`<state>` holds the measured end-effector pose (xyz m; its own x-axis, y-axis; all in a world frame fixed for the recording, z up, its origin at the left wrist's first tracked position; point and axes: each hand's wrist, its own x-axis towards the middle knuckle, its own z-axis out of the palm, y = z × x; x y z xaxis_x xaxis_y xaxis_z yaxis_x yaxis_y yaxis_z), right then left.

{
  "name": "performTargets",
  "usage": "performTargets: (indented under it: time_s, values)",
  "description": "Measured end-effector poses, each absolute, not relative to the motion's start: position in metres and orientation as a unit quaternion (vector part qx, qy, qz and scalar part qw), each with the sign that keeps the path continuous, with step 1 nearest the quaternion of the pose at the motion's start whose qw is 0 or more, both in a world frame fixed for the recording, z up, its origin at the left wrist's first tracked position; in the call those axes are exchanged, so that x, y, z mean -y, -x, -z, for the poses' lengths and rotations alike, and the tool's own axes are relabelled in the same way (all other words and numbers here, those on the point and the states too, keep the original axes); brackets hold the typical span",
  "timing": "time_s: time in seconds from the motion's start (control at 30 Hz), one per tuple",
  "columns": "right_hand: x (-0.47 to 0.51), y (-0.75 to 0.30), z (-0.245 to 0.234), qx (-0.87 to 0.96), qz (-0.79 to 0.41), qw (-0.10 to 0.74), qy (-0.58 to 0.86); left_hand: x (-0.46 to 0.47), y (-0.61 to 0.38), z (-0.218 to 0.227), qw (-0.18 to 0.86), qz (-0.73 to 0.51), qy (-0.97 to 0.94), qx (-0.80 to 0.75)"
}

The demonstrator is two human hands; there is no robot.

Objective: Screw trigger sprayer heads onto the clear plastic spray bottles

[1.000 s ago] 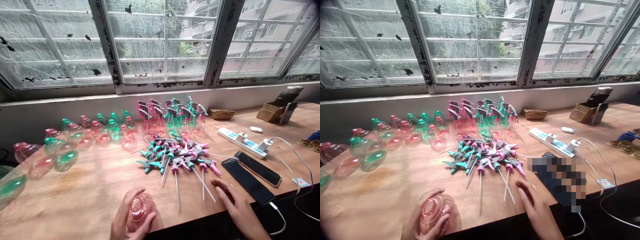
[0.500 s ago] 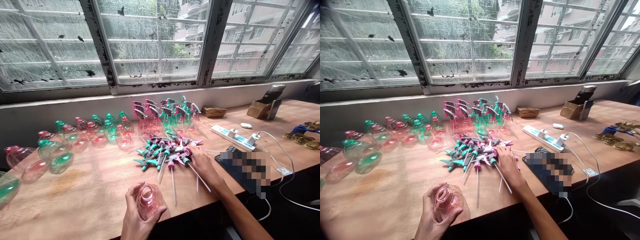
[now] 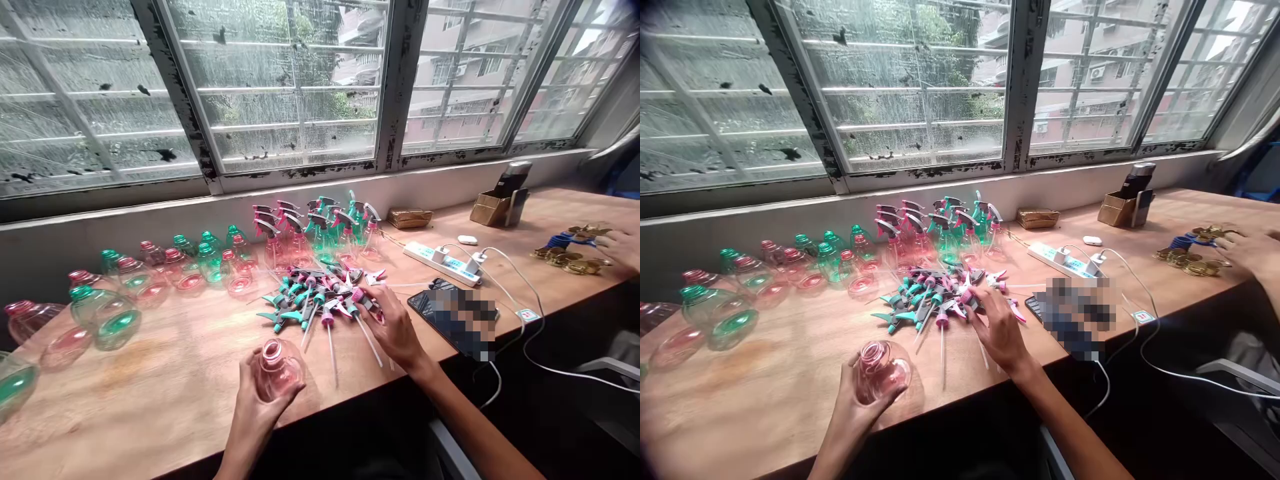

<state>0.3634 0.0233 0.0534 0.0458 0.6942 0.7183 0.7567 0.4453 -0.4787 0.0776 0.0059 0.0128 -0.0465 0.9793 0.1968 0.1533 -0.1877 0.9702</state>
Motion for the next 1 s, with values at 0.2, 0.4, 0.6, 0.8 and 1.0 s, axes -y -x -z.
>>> performTargets:
  time_s: [0.2, 0.4, 0.6, 0.8, 1.0]
  values:
    - [0.005, -0.34, -0.04, 0.671, -0.032, 0.594, 0.443, -0.018, -0.059, -0.022, 0.323, -0.482, -0.648, -0.494]
    - [0.004, -0.327, -0.023, 0.646, -0.218, 0.602, 0.415, -0.024, -0.039, -0.027, -0.075, -0.408, -0.764, -0.494]
    - [-0.006, -0.332, -0.009, 0.533, -0.438, 0.604, 0.399, -0.024, -0.039, -0.017, -0.189, -0.309, -0.784, -0.505]
    - [-0.007, -0.337, -0.014, 0.504, -0.501, 0.589, 0.386, -0.021, -0.043, -0.021, -0.18, -0.307, -0.775, -0.523]
    - [-0.007, -0.335, -0.015, 0.51, -0.513, 0.565, 0.397, -0.022, -0.045, -0.025, -0.154, -0.357, -0.756, -0.527]
